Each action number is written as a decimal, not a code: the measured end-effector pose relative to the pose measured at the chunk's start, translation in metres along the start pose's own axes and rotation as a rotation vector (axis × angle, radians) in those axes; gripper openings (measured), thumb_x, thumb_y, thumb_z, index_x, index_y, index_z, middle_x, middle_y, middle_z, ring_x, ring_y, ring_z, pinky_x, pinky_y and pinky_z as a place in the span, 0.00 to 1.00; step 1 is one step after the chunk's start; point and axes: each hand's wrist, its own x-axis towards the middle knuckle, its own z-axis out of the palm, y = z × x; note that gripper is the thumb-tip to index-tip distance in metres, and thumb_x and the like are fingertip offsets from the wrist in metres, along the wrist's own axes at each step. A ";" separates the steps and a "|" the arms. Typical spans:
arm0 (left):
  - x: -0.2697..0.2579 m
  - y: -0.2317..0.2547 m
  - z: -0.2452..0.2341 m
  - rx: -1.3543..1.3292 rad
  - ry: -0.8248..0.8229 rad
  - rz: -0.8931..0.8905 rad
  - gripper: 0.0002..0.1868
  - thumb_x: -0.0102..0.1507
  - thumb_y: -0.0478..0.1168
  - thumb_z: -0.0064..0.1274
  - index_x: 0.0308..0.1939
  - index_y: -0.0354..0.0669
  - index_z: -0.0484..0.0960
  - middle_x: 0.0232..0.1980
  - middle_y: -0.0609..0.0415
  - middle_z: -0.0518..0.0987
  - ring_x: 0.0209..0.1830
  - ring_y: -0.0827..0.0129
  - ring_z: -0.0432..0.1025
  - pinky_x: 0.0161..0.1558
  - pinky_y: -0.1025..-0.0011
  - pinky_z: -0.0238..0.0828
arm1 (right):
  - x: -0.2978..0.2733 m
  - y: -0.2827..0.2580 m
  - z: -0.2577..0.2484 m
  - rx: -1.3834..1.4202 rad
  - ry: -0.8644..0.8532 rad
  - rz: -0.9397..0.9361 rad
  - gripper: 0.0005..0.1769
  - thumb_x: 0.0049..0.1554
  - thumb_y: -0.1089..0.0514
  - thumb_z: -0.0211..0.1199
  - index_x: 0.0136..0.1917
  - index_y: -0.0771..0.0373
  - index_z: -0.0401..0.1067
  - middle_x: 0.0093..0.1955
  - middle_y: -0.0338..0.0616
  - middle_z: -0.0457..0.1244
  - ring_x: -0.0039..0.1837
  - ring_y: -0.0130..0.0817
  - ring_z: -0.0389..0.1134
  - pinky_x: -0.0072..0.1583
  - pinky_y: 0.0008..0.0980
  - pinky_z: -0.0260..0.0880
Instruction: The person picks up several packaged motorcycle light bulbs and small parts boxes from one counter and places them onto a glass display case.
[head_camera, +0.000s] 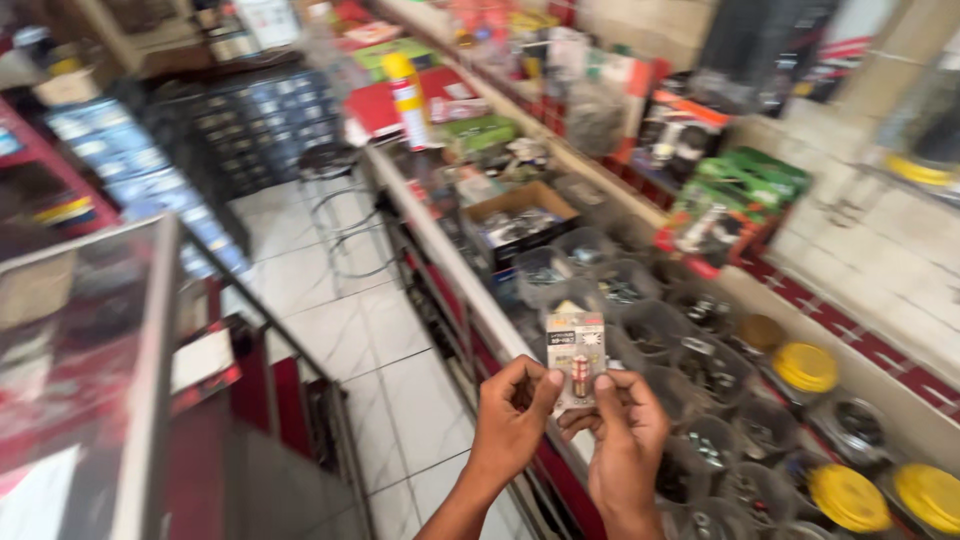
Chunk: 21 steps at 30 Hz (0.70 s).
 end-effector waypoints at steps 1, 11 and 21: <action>-0.006 0.005 -0.010 -0.021 -0.009 -0.017 0.11 0.68 0.40 0.57 0.34 0.37 0.78 0.26 0.63 0.76 0.24 0.85 0.66 0.27 0.80 0.62 | -0.002 0.002 0.006 -0.002 -0.017 0.005 0.08 0.64 0.61 0.56 0.49 0.69 0.69 0.40 0.50 0.69 0.33 0.35 0.71 0.34 0.32 0.71; -0.110 0.048 -0.113 0.151 0.474 0.050 0.10 0.66 0.39 0.59 0.34 0.36 0.80 0.28 0.62 0.78 0.26 0.85 0.65 0.28 0.80 0.62 | -0.086 0.041 0.094 -0.092 -0.381 0.204 0.10 0.63 0.60 0.57 0.48 0.71 0.70 0.40 0.49 0.70 0.34 0.35 0.71 0.34 0.32 0.71; -0.238 0.049 -0.175 0.179 0.958 0.076 0.09 0.66 0.36 0.58 0.34 0.34 0.79 0.26 0.60 0.74 0.25 0.82 0.62 0.27 0.78 0.60 | -0.190 0.071 0.146 -0.222 -0.737 0.419 0.12 0.60 0.62 0.61 0.51 0.75 0.76 0.38 0.47 0.68 0.32 0.31 0.68 0.34 0.31 0.67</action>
